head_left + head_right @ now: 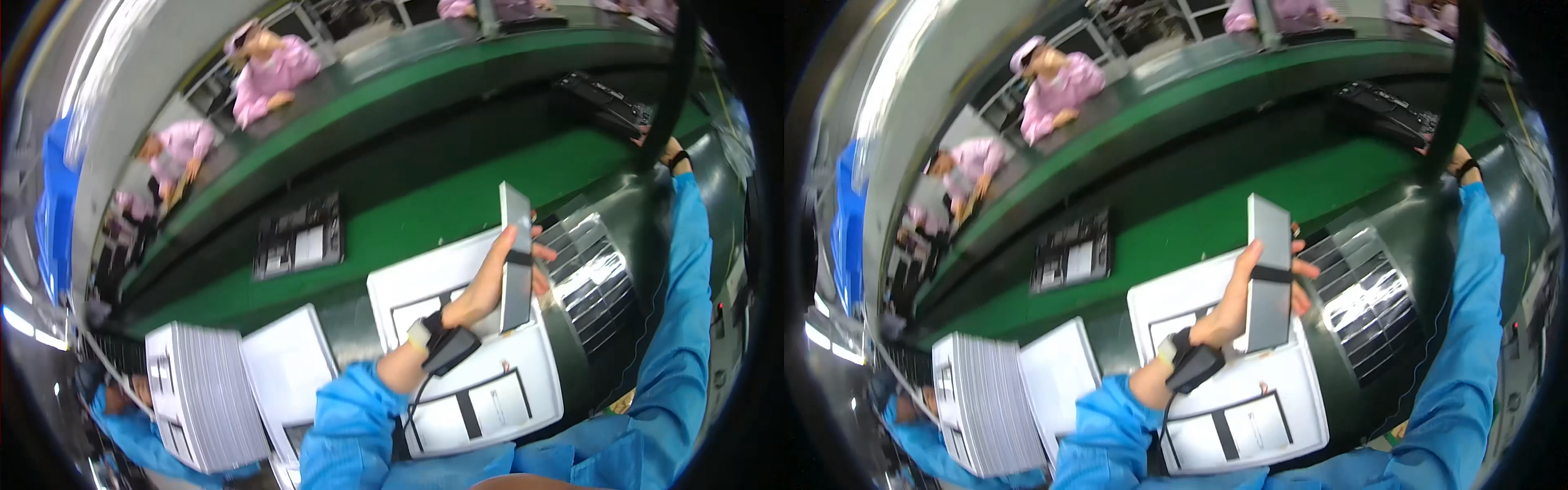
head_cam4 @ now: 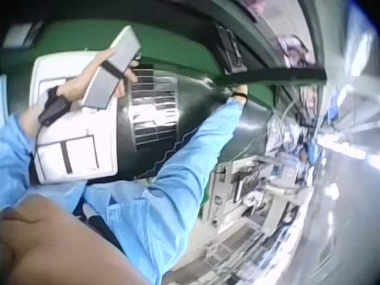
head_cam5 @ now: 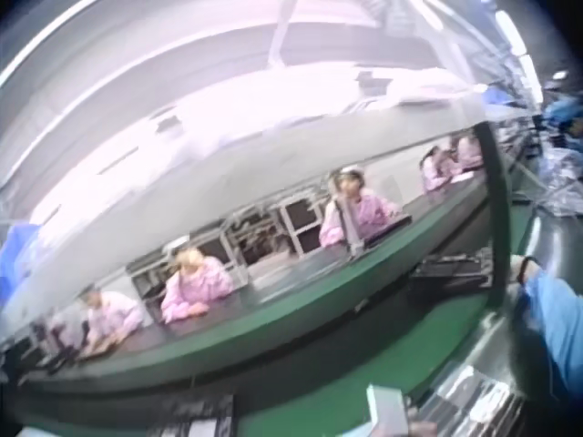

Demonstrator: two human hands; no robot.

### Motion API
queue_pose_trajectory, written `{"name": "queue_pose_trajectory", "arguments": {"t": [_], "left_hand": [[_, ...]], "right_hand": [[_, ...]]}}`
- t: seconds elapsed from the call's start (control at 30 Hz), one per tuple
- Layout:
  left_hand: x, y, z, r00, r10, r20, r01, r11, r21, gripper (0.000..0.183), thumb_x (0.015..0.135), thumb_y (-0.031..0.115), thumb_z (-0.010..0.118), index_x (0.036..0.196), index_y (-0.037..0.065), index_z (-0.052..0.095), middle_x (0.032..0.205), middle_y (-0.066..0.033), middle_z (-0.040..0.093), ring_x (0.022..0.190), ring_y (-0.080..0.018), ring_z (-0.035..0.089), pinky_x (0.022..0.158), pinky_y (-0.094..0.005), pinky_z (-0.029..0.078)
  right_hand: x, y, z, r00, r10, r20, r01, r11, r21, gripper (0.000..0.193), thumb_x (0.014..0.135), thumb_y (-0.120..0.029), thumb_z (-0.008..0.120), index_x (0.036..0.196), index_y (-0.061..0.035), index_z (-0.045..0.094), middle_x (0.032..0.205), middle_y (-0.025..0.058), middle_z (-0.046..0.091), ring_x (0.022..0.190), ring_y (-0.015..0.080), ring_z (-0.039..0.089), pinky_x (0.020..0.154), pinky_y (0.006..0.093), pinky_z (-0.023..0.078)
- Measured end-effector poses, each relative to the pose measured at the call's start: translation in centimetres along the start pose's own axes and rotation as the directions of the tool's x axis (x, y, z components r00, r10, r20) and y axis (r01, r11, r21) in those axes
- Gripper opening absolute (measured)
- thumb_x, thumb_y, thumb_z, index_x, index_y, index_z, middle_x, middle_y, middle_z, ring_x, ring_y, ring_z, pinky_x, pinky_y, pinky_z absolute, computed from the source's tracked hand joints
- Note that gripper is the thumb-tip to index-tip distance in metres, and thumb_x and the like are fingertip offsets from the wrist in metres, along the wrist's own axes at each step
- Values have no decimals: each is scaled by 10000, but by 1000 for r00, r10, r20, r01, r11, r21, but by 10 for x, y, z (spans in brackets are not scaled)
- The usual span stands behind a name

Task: The recorder is assembling electronic components, specifically placing batteries into trays and applying adhesive or protective strips.

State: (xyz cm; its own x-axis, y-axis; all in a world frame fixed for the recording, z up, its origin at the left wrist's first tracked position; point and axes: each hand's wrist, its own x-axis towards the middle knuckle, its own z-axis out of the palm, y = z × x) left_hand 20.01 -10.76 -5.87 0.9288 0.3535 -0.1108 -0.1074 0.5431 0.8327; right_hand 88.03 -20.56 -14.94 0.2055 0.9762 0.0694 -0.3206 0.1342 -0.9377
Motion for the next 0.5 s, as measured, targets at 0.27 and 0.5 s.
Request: {"name": "queue_pose_trajectory", "arguments": {"t": [0.27,0.5], "left_hand": [[6,5,6,999,51,-4,-50,990,130,1014,924,820,353,1446,-47,306,1083,-195,635,697,-201,713,617,-301,567],[6,5,8,999,49,15,-51,986,161,1052,919,823,361,1454,-80,289,1115,-199,631,703,-211,714,639,-296,562]], "right_hand": [[-1,-25,9,982,104,-160,-148,944,-295,478,1042,-230,585,1446,14,512,1085,116,702,933,209,688,889,339,571],[-15,-33,26,957,-95,-275,-21,920,-392,335,1030,-311,593,1112,1,686,954,53,704,879,172,683,799,292,549]]}}
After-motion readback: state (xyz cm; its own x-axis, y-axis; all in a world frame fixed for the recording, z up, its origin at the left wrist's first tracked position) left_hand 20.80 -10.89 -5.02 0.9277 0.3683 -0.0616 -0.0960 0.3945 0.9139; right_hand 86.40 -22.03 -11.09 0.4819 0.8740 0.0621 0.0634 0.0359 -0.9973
